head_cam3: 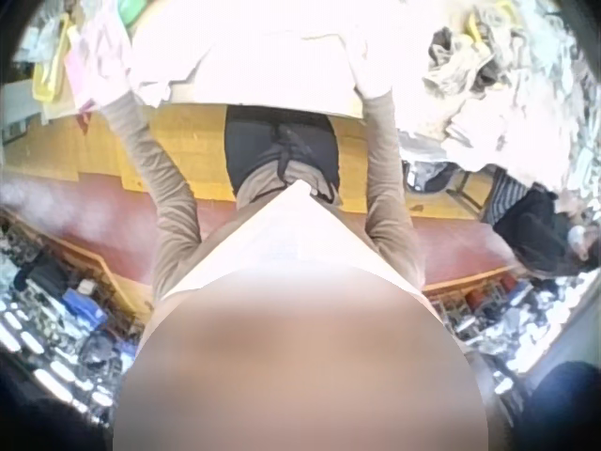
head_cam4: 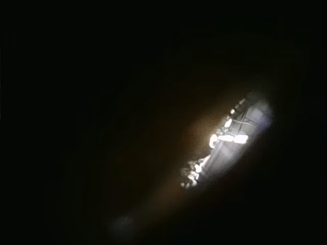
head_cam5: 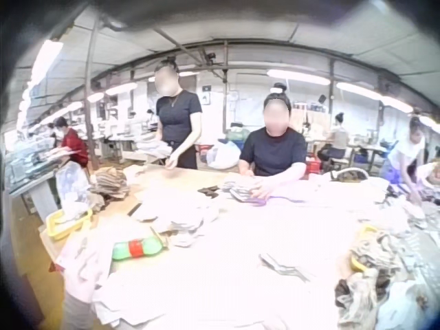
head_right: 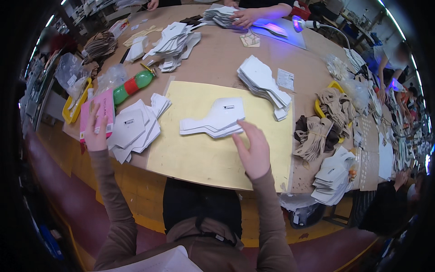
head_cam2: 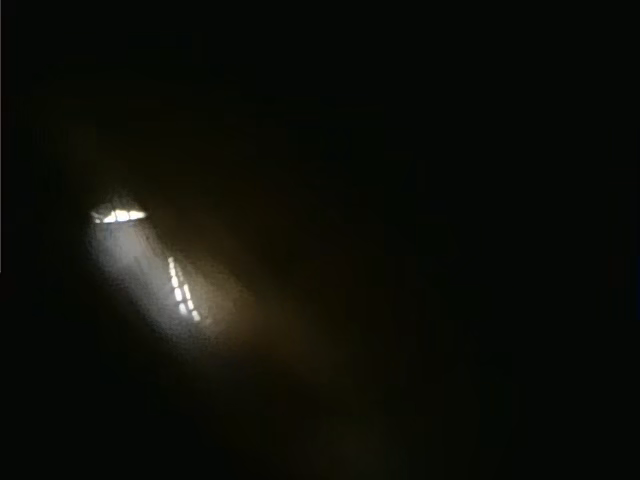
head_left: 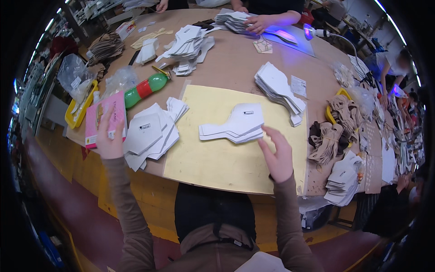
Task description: The person repeatedly folds white paper cutouts with a printed logo on a yellow work surface. They handle the pieces one at a time, creasing them along pre-marked lines, then stack the folded pieces into a growing pile. Other workers are visible in the background performing similar tasks.
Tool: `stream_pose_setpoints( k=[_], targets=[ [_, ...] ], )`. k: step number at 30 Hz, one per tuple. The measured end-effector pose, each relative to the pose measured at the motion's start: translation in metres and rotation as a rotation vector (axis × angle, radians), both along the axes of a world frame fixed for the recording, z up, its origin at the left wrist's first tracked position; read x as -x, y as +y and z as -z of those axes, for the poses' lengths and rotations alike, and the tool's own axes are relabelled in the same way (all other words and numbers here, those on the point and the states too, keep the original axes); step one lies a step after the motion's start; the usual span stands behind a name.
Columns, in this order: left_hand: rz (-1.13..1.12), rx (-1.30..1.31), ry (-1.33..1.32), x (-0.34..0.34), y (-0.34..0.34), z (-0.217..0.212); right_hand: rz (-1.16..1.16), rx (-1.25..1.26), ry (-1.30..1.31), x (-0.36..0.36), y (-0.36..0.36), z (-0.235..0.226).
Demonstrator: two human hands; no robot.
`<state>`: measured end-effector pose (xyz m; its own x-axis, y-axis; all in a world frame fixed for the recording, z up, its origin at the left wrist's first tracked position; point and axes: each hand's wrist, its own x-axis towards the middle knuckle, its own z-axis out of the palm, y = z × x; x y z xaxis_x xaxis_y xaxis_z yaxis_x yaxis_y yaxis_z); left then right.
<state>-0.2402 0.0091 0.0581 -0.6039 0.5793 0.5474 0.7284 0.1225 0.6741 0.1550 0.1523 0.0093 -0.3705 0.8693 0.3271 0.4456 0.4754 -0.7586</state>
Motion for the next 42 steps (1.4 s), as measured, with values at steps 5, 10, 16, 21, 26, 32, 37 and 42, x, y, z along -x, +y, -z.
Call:
stream_pose_setpoints(
  k=[5, 10, 16, 21, 26, 32, 37, 42],
  targets=[
    [0.098, -0.045, -0.156, -0.020, -0.011, 0.004, 0.111, -0.161, -0.196, 0.024, 0.086, 0.038],
    [0.213, 0.012, -0.093, -0.078, -0.013, 0.009, 0.104, -0.185, -0.094, 0.035, 0.098, 0.049],
    [0.392, 0.031, -0.152, -0.129, -0.010, 0.004, -0.061, 0.312, 0.499, 0.013, 0.020, -0.008],
    [0.610, 0.107, -0.041, -0.161, -0.012, 0.015, 0.014, 0.551, 0.557, 0.005, -0.041, 0.001],
    [0.744, 0.386, 0.138, -0.178, -0.005, 0.053, 0.017, 0.118, -0.035, -0.006, -0.062, 0.022],
    [0.726, 0.544, 0.276, -0.198, -0.012, 0.072, -0.212, -0.117, -0.545, -0.017, -0.071, 0.018],
    [0.721, 0.629, 0.283, -0.206, -0.011, 0.079, -0.314, -0.051, -0.657, -0.017, -0.065, 0.012],
    [0.689, 0.671, 0.255, -0.211, -0.011, 0.078, -0.320, -0.008, -0.693, -0.016, -0.062, 0.005]
  ],
)
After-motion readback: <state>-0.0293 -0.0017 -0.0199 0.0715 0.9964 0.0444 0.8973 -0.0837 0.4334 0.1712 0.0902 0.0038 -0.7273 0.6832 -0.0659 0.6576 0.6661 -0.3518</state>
